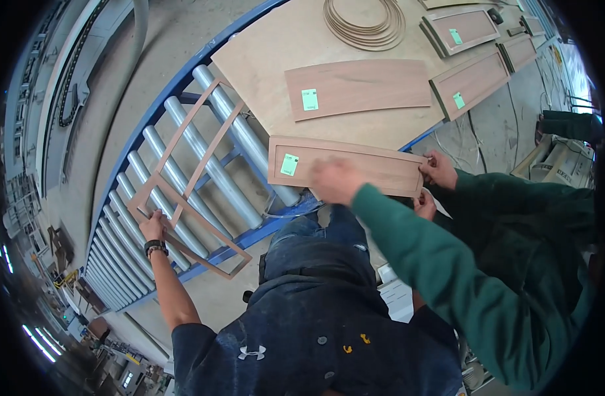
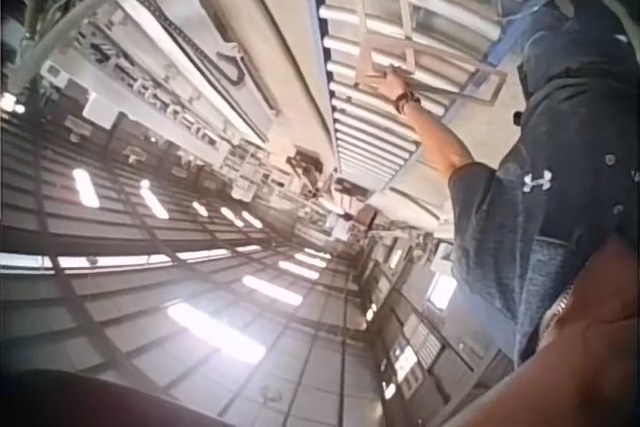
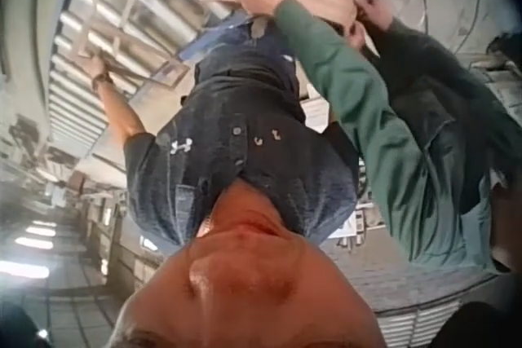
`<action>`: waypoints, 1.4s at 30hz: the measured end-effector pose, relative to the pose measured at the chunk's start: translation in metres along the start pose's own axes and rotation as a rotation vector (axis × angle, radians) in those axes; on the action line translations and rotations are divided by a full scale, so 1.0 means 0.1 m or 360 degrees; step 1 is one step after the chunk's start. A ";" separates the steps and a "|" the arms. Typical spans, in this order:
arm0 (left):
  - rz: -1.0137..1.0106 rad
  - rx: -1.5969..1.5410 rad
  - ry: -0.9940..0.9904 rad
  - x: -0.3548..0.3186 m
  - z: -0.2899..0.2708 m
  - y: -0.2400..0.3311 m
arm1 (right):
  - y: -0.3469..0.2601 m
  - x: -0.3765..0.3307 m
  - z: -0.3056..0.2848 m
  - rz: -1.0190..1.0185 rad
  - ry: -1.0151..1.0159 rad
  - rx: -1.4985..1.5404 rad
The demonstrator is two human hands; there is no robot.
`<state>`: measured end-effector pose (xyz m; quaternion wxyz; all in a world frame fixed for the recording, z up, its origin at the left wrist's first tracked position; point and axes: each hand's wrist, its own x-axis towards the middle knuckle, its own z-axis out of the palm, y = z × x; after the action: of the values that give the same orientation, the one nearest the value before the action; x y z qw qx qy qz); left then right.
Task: Sorting and moving wooden board components from a conveyor belt on a factory floor.
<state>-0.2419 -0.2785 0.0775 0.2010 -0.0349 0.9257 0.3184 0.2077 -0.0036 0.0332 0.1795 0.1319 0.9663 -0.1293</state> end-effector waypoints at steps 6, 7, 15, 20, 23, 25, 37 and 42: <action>0.0080 -0.0070 -0.0064 0.10 -0.02 0.04 | -0.82 1.20 0.63 -0.0220 0.0269 -0.1250; 0.0084 -0.0045 -0.0051 0.12 -0.04 0.05 | -0.88 1.31 0.64 -0.0160 0.0348 -0.1712; 0.0178 0.0044 -0.0113 0.04 0.16 0.33 | -0.82 1.79 0.99 0.0382 0.0257 -0.2089; 0.0178 0.0046 -0.0127 0.04 0.16 0.26 | -0.72 1.58 0.51 -0.0114 0.0386 -0.1090; 0.0195 0.0204 -0.0160 0.12 0.19 0.32 | -0.70 1.55 0.76 0.0015 0.0357 -0.1270; 0.0206 0.0156 -0.0137 0.10 0.18 0.28 | -0.71 1.58 0.89 0.0073 0.0346 -0.1389; 0.0265 0.0022 -0.0113 0.01 0.11 0.31 | -0.74 1.83 1.30 0.0199 0.0249 -0.1711; 0.0294 -0.0167 -0.0254 -0.09 0.02 0.32 | -0.74 1.78 1.20 0.0352 0.0396 -0.0015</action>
<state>-0.2389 -0.2525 0.0986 0.2416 0.0656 0.8882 0.3852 0.0624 -0.0712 -0.1277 0.0720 0.2514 0.9613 -0.0869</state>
